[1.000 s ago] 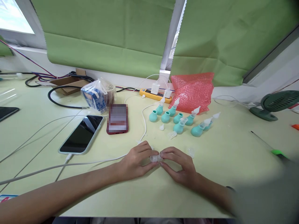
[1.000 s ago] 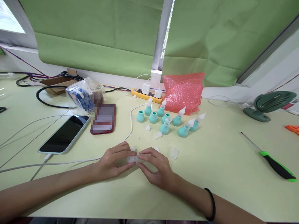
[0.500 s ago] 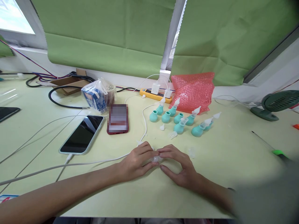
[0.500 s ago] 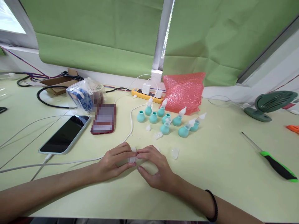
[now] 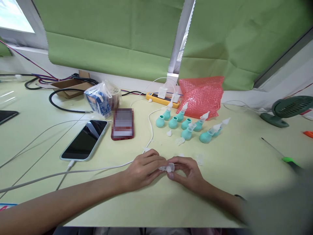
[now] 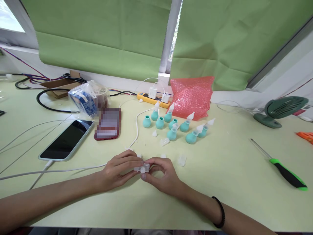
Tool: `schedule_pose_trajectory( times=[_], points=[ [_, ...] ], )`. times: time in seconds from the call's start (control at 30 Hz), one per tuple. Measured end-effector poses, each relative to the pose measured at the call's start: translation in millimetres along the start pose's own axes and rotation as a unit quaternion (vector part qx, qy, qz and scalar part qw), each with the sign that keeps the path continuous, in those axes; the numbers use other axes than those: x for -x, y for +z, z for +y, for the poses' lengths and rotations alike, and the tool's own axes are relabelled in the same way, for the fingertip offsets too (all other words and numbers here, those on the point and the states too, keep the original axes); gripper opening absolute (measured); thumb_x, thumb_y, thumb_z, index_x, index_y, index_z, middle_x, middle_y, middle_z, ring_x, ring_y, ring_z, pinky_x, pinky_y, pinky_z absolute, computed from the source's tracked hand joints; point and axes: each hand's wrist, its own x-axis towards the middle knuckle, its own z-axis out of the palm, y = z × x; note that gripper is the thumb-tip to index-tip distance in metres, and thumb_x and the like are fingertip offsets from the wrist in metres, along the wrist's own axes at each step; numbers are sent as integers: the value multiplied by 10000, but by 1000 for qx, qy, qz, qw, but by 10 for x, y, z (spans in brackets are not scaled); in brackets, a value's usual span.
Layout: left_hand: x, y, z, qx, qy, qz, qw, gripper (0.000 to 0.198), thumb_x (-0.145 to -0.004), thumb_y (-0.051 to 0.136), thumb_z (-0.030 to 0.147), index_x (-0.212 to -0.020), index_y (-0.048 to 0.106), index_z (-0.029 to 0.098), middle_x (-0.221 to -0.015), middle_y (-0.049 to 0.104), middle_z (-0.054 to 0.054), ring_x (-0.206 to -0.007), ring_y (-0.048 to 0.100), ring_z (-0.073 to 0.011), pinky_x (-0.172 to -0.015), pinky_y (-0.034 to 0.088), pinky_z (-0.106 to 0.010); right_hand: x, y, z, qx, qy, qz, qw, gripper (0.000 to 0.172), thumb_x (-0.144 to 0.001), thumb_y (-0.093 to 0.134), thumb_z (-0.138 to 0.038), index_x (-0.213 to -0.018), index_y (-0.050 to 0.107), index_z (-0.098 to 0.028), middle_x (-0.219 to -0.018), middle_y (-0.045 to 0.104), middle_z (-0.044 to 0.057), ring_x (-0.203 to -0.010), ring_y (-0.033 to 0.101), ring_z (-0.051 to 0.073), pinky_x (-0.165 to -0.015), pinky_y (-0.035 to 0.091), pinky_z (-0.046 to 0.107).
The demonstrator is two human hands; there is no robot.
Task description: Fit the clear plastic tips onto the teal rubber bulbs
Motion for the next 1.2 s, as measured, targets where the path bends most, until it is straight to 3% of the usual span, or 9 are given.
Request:
schedule_pose_trajectory(
  times=[0.37,0.6,1.03,1.2],
  points=[
    [16,21,-3,-30,46,-14,998,240,-746,506,62,-980,476,103,-793,582,-98,-731,497,-152,-613,457,-293,-4,-12,-6,74,-23,-41,996,158,-703,569,-256,-812,605,-147,-639,587,24,-614,547,121,-572,488,224],
    [38,17,2,-46,52,-31,997,231,-732,522,56,-954,477,104,-763,567,-88,-715,489,-154,-584,446,-290,-16,-50,-75,-22,80,-104,991,184,-709,572,-289,-818,626,-151,-657,569,18,-628,540,124,-578,464,234],
    [25,23,16,-15,39,-47,998,316,-725,526,51,-1031,465,103,-762,550,-99,-708,461,-160,-586,428,-295,-32,-58,-83,-43,59,-96,993,146,-684,596,-235,-770,638,-124,-689,575,38,-609,491,107,-575,437,233],
    [6,20,49,-7,34,-56,998,253,-730,515,60,-982,505,82,-730,553,-106,-682,451,-157,-587,420,-297,-42,-51,-77,-28,58,-97,993,181,-714,561,-273,-695,637,-110,-567,502,12,-504,428,80,-460,390,204]
  ],
)
